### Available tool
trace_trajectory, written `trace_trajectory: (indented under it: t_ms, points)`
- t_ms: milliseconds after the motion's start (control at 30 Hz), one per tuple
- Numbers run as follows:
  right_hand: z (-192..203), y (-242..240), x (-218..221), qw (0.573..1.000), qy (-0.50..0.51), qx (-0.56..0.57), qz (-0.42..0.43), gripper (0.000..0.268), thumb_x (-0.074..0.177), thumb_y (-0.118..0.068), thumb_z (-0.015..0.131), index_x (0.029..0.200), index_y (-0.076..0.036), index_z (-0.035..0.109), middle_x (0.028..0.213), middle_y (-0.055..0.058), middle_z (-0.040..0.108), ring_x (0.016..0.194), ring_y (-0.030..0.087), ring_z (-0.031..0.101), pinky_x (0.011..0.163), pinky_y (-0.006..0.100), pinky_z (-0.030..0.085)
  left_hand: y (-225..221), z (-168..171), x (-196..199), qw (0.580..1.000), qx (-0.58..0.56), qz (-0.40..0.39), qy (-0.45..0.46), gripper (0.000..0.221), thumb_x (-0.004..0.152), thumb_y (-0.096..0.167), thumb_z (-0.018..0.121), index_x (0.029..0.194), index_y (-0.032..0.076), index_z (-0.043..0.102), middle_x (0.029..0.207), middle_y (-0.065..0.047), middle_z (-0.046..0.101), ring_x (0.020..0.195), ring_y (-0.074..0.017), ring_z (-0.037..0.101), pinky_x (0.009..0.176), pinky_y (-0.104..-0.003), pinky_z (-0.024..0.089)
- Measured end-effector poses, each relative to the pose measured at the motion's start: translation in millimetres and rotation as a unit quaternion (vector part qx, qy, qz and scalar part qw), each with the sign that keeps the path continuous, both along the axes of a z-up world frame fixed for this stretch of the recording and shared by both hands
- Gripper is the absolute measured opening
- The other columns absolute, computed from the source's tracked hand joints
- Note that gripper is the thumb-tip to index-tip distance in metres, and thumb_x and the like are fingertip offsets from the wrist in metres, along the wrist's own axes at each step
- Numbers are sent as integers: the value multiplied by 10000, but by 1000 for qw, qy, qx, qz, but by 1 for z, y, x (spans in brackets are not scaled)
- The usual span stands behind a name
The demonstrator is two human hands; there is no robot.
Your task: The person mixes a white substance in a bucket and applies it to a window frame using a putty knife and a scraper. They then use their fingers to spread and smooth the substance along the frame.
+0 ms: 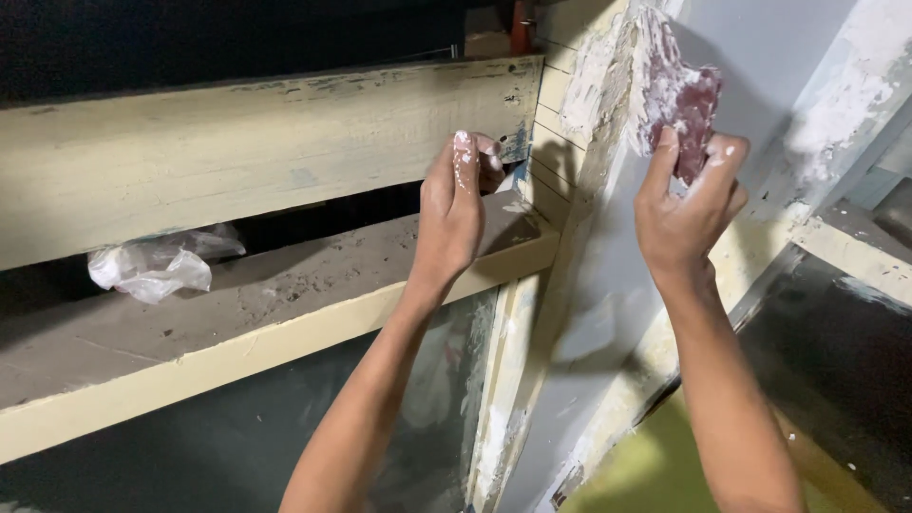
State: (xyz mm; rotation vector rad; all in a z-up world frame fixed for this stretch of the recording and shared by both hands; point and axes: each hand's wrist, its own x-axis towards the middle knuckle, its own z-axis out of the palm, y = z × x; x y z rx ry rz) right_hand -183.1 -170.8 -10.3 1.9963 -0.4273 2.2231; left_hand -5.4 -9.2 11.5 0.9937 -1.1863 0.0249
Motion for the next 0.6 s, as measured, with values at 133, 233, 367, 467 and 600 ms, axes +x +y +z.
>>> trace_trajectory:
  t_ms: [133, 233, 367, 467, 600]
  points:
    - [-2, 1, 0, 999, 43, 18, -21, 238, 1143, -62, 743, 1088, -13, 516, 851, 105, 674, 687, 269, 672, 687, 400, 504, -1, -1, 1, 1000, 3, 2, 2, 462, 1146, 381, 358, 1080, -1, 609, 836, -45, 583, 770, -123, 518, 738, -302, 493]
    - [-13, 4, -3, 998, 62, 21, 2, 239, 1131, -56, 750, 1079, -12, 521, 859, 116, 683, 705, 265, 700, 662, 384, 524, -3, -4, -1, 1000, 3, 7, 0, 464, 1144, 384, 350, 1086, 3, 610, 853, -43, 605, 786, -120, 542, 760, -298, 507]
    - [-29, 9, -8, 998, 68, 14, 9, 256, 1096, -43, 768, 1078, -24, 513, 812, 125, 661, 673, 272, 687, 626, 378, 510, -2, -8, -4, 1000, -5, -8, 0, 466, 1149, 384, 351, 1098, 0, 609, 888, -54, 602, 815, -124, 546, 778, -308, 511]
    - [-36, 13, -14, 998, 52, 8, 35, 262, 1103, -43, 764, 1078, -18, 505, 830, 121, 668, 687, 248, 701, 637, 355, 520, -1, -9, -4, 1000, -7, -4, -5, 469, 1145, 391, 349, 1108, 2, 607, 886, -57, 613, 815, -128, 564, 787, -313, 526]
    - [-29, 12, -21, 1000, -2, 3, 28, 296, 1138, -46, 768, 1052, -9, 487, 816, 116, 657, 680, 228, 698, 648, 336, 520, 0, -9, -6, 1000, 2, 7, -4, 471, 1143, 393, 344, 1100, 7, 611, 873, -57, 620, 807, -131, 576, 782, -314, 537]
